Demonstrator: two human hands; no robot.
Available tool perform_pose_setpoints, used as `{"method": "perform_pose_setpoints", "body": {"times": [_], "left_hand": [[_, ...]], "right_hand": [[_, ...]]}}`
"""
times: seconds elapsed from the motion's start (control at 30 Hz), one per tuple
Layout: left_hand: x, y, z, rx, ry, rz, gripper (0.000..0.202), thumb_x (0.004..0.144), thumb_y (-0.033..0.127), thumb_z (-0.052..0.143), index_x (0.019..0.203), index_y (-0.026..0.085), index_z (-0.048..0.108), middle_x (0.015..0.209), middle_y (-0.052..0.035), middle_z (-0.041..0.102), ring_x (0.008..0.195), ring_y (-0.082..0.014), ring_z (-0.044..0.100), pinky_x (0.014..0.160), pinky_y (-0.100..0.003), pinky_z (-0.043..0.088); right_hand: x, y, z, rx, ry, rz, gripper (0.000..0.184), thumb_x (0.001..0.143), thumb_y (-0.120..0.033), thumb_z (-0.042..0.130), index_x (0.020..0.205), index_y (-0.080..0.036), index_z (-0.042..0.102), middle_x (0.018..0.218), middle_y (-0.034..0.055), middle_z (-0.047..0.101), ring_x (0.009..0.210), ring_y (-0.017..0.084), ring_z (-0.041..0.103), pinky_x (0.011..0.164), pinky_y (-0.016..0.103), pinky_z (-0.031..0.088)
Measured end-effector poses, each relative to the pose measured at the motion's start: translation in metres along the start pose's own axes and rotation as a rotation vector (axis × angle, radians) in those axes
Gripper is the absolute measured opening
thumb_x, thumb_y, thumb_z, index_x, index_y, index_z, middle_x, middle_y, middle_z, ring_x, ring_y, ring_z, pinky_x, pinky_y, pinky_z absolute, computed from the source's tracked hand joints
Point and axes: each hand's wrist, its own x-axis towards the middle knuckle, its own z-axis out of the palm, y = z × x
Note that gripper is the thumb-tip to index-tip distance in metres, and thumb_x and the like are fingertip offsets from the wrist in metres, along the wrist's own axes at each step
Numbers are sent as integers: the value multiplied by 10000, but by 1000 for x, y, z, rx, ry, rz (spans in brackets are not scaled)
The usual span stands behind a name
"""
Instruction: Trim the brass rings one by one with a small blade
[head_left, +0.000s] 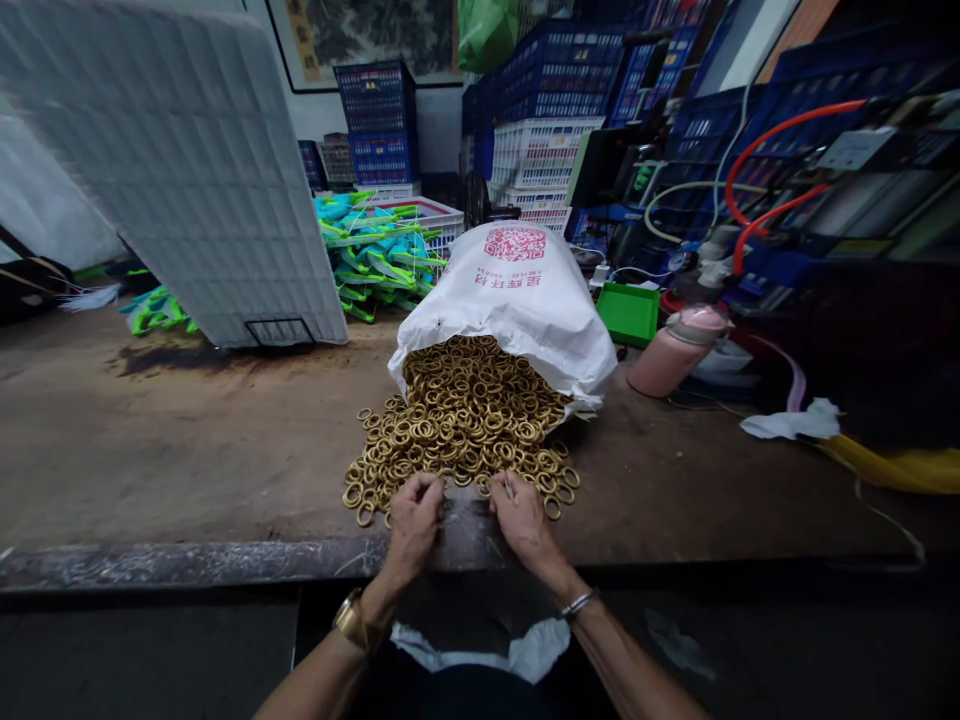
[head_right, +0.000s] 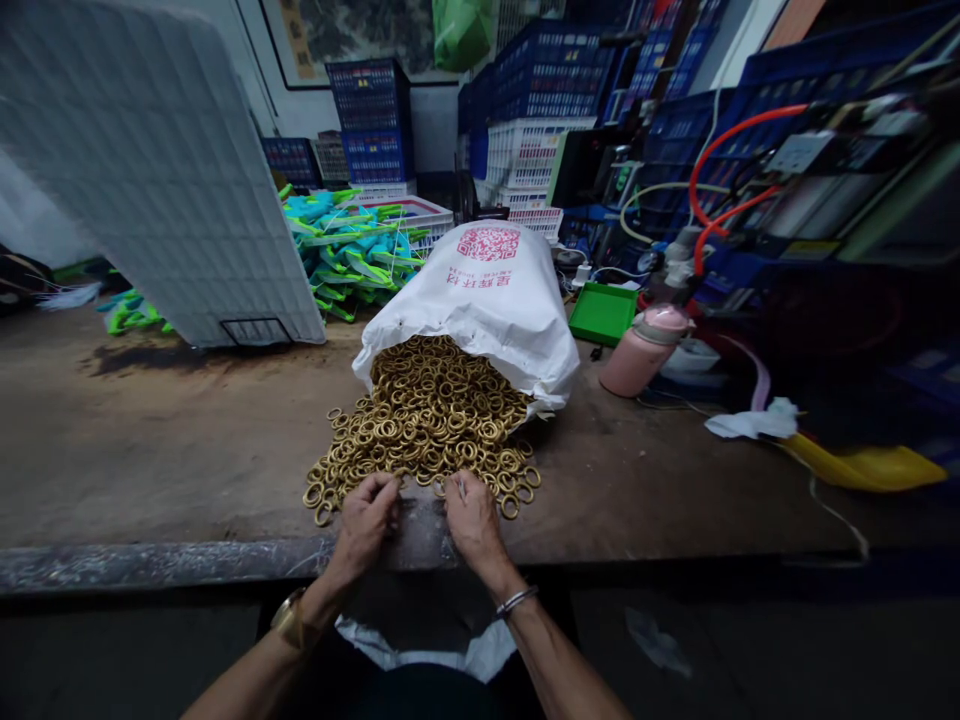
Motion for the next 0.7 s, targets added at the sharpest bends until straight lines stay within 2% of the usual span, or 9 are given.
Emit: {"method": "perform_pose_setpoints", "body": {"times": [0.07,0.13,0.2,0.27,0.37,0.47,0.63,0.7], "left_hand": [[4,3,-3,-28,-4,-78,184,725,347,510,648,183,477,446,82,425,362,-73,385,371,-178,311],[4,6,-5,-52,-18,-102,170,699,324,542,777,186,478,456,100,432,342,-67,379,348,-163,293],[1,9,-5,-86,-49,-108,306,688,304,566,951,195,455,481,109,452,340,-62,378,344,-151,284],[-3,12,-4,-119,-109,-104,376,713,320,554,1048,196,437,507,100,479,342,-54,362,351,-149,276],[-9,15,-2,-124,-216,-122,260,730,345,542,917,164,546,521,65,508,362,-50,362,374,-163,284],[-14,16,0,-109,-233,-103,176,721,327,555,698,155,579,519,43,521,420,-69,420,420,-177,321],[-24,16,-2,-76,-227,11,180,749,311,541,662,157,578,586,15,576,528,-98,498,506,-190,374],[-28,15,-4,-83,-246,-14,195,756,325,542,663,156,569,586,18,566,502,-84,480,492,-184,366]], "right_hand": [[-1,1,0,-28,20,-33,273,790,-348,347,606,-198,481,497,-21,485,508,120,454,539,230,324],[-3,-1,-1,-34,-1,-111,269,804,-355,349,650,-195,501,515,-24,491,513,117,455,536,223,325],[-7,-4,0,-22,-49,-181,253,812,-344,360,686,-192,518,548,-22,510,527,111,460,535,214,329],[-10,-7,1,-9,-82,-215,233,814,-318,373,687,-190,521,572,-21,519,533,104,456,530,208,329],[-15,-13,1,23,-121,-229,218,809,-287,389,651,-192,505,557,-28,504,521,97,433,507,200,322],[-18,-18,1,119,-176,-196,219,809,-299,398,646,-191,496,531,-40,483,514,94,429,497,193,328],[-20,-22,2,277,-273,-25,297,809,-385,392,600,-189,467,488,-51,457,472,88,410,495,201,341],[-21,-23,2,312,-290,6,287,792,-388,407,594,-188,464,483,-54,448,461,85,394,487,202,336]]}}
